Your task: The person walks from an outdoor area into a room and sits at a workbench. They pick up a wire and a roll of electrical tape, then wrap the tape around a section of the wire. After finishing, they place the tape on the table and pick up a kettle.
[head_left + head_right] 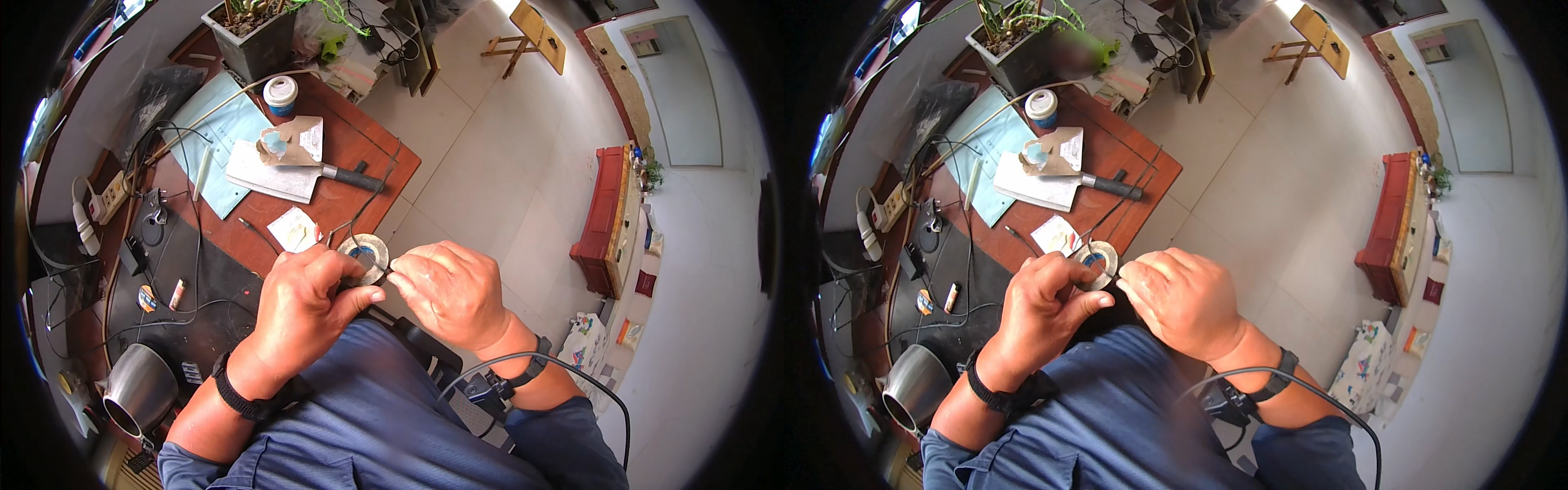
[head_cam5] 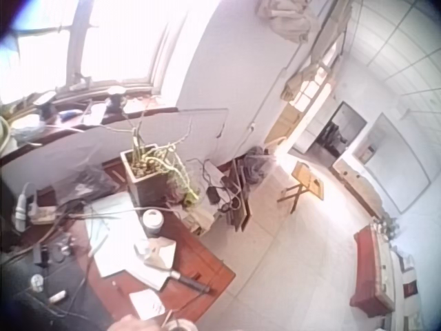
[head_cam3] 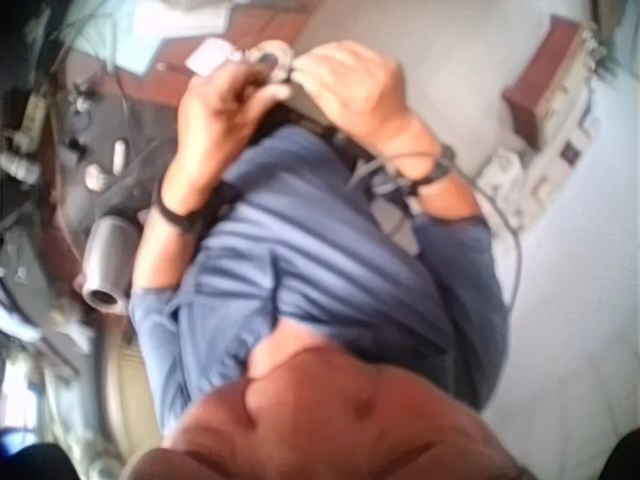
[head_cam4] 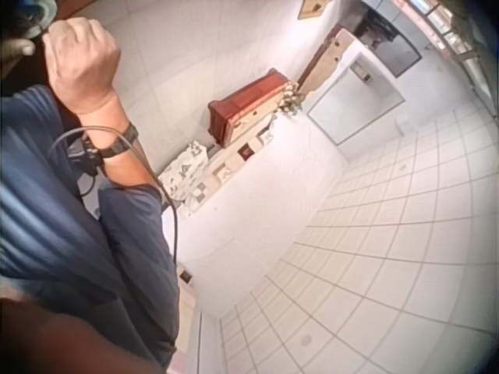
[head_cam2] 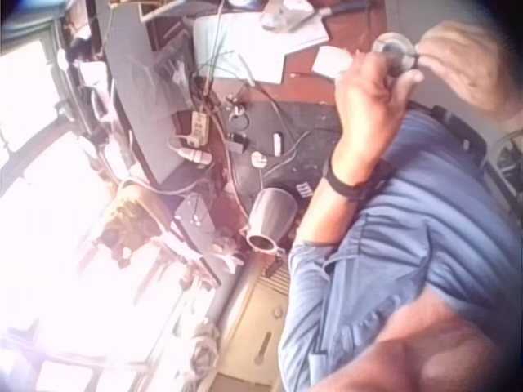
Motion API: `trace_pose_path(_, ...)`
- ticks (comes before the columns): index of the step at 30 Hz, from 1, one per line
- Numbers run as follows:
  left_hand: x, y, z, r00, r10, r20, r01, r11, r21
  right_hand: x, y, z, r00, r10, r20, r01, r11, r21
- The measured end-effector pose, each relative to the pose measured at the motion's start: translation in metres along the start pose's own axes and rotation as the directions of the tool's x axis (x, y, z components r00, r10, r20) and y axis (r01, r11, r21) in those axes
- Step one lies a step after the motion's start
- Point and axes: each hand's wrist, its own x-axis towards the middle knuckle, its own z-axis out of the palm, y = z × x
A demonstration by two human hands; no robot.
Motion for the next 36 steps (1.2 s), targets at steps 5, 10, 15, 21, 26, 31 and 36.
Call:
trace_pose_path(5, 0.001, -0.002, 0.004, 0.998, 0.057, -0.018, -0.058, 0.997, -0.047, 0.002, 0.001, 0.003, 0.999, 0.045, -0.017, -0.044, 0.998, 0.049)
trace_pose_path(10, 0.001, -0.008, 0.007, 0.996, 0.086, 0.025, -0.078, 0.97, -0.228, -0.001, 0.003, 0.008, 0.996, 0.081, -0.046, -0.079, 0.996, 0.034)
trace_pose_path(15, -0.002, -0.003, 0.001, 0.985, -0.042, 0.169, 0.094, 0.944, -0.315, 0.0, 0.004, 0.005, 0.983, 0.182, 0.037, -0.186, 0.973, 0.14)
trace_pose_path(21, -0.003, -0.005, 0.0, 0.988, -0.025, 0.154, 0.072, 0.948, -0.31, 0.004, 0.004, -0.003, 0.931, 0.273, 0.243, -0.344, 0.88, 0.328)
trace_pose_path(26, -0.003, -0.002, -0.002, 0.992, -0.019, 0.121, 0.058, 0.943, -0.327, 0.006, 0.008, -0.009, 0.885, 0.263, 0.384, -0.42, 0.808, 0.413)
trace_pose_path(31, -0.005, -0.006, -0.005, 0.982, -0.051, 0.181, 0.104, 0.948, -0.299, 0.009, 0.007, -0.011, 0.869, 0.265, 0.418, -0.441, 0.797, 0.412)
trace_pose_path(36, -0.004, -0.004, -0.008, 0.968, -0.097, 0.23, 0.157, 0.952, -0.261, 0.001, 0.013, 0.0, 0.908, 0.233, 0.349, -0.38, 0.808, 0.451)
